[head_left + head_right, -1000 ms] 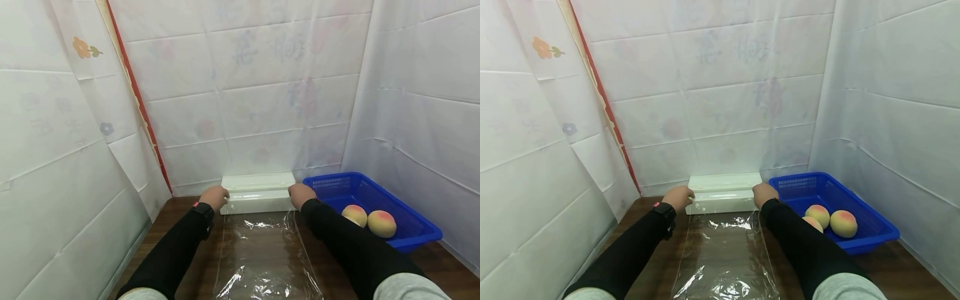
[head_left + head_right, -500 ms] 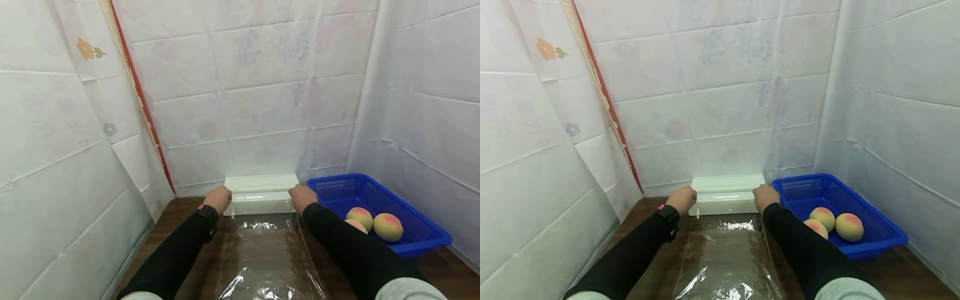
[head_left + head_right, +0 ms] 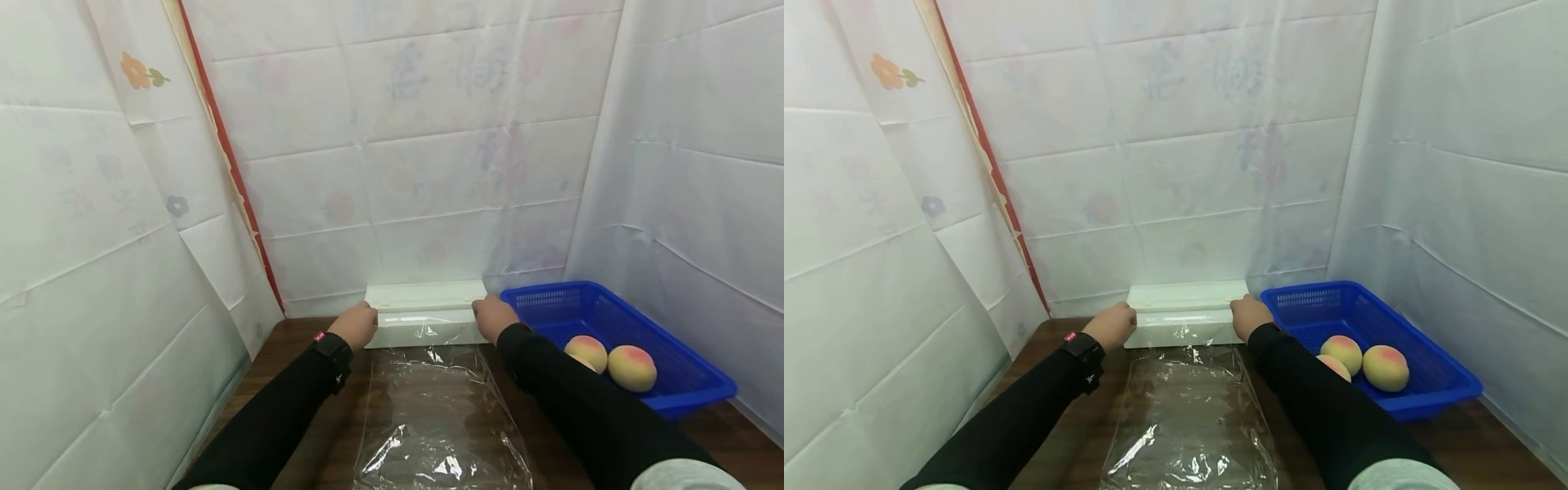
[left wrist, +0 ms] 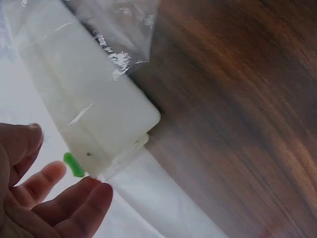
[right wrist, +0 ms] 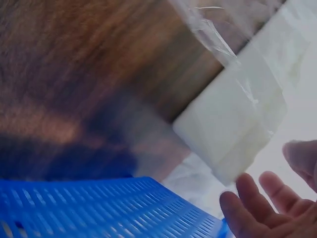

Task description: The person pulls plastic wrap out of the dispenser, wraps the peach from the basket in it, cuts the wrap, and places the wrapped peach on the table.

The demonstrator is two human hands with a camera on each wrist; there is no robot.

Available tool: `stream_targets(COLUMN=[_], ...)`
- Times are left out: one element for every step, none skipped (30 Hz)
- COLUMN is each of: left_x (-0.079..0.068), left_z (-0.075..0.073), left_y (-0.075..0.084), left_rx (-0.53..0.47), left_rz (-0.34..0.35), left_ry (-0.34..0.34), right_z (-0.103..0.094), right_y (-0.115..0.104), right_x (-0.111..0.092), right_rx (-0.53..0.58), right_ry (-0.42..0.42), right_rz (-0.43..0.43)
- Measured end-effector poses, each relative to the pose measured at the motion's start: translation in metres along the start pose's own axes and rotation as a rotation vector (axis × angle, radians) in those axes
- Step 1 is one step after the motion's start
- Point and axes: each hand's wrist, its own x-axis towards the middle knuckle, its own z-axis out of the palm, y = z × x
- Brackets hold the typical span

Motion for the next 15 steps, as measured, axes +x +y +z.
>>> stream_targets(left_x=[0.0,0.0,0.0,0.0,0.0,0.0,0.0,0.0,0.0,0.001,0.001,0.002,0.004,0.005,0.006], left_z=[-0.001,-0.002,-0.003,-0.003,-0.003,-0.003,-0.003,-0.003,-0.003,-0.004,-0.004,-0.005,-0.005,-0.006,-0.007], left_y=[0.0,-0.001,-0.001,-0.001,-0.002,-0.002,-0.002,-0.002,-0.002,-0.003,-0.003,-0.004,-0.004,-0.004,-0.005], left_rx=[-0.006,-0.009,-0.014,-0.022,-0.034,-0.043,-0.053,-0.056,-0.063,-0.07,-0.08,-0.086,-0.099,-0.121,-0.142], left_rz=[0.0,-0.004,-0.005,-0.003,-0.002,0.0,0.002,0.003,0.004,0.003,-0.001,-0.005,-0.01,-0.015,-0.02], left_ry=[-0.015,-0.032,-0.046,-0.057,-0.066,-0.072,-0.079,-0.085,-0.089,-0.098,-0.107,-0.123,-0.139,-0.151,-0.167], right_z=[-0.002,-0.003,-0.004,-0.004,-0.005,-0.005,-0.005,-0.006,-0.007,-0.008,-0.009,-0.011,-0.012,-0.014,-0.016], right_y=[0.0,0.001,0.001,0.002,0.003,0.004,0.005,0.006,0.007,0.007,0.008,0.008,0.009,0.01,0.011], right_x=[0.0,0.0,0.0,0.0,0.0,0.0,0.0,0.0,-0.001,-0.001,-0.001,0.0,0.0,0.0,0.001], right_rx=[0.005,0.002,-0.004,-0.006,-0.008,-0.01,-0.006,-0.004,0.009,0.028,0.045,0.062,0.08,0.099,0.125], right_ry=[-0.017,-0.031,-0.047,-0.063,-0.074,-0.082,-0.088,-0.093,-0.098,-0.105,-0.109,-0.117,-0.132,-0.142,-0.155], right_rz=[-0.012,-0.022,-0.033,-0.042,-0.052,-0.063,-0.073,-0.079,-0.085,-0.089,-0.092,-0.094,-0.088,-0.085,-0.077])
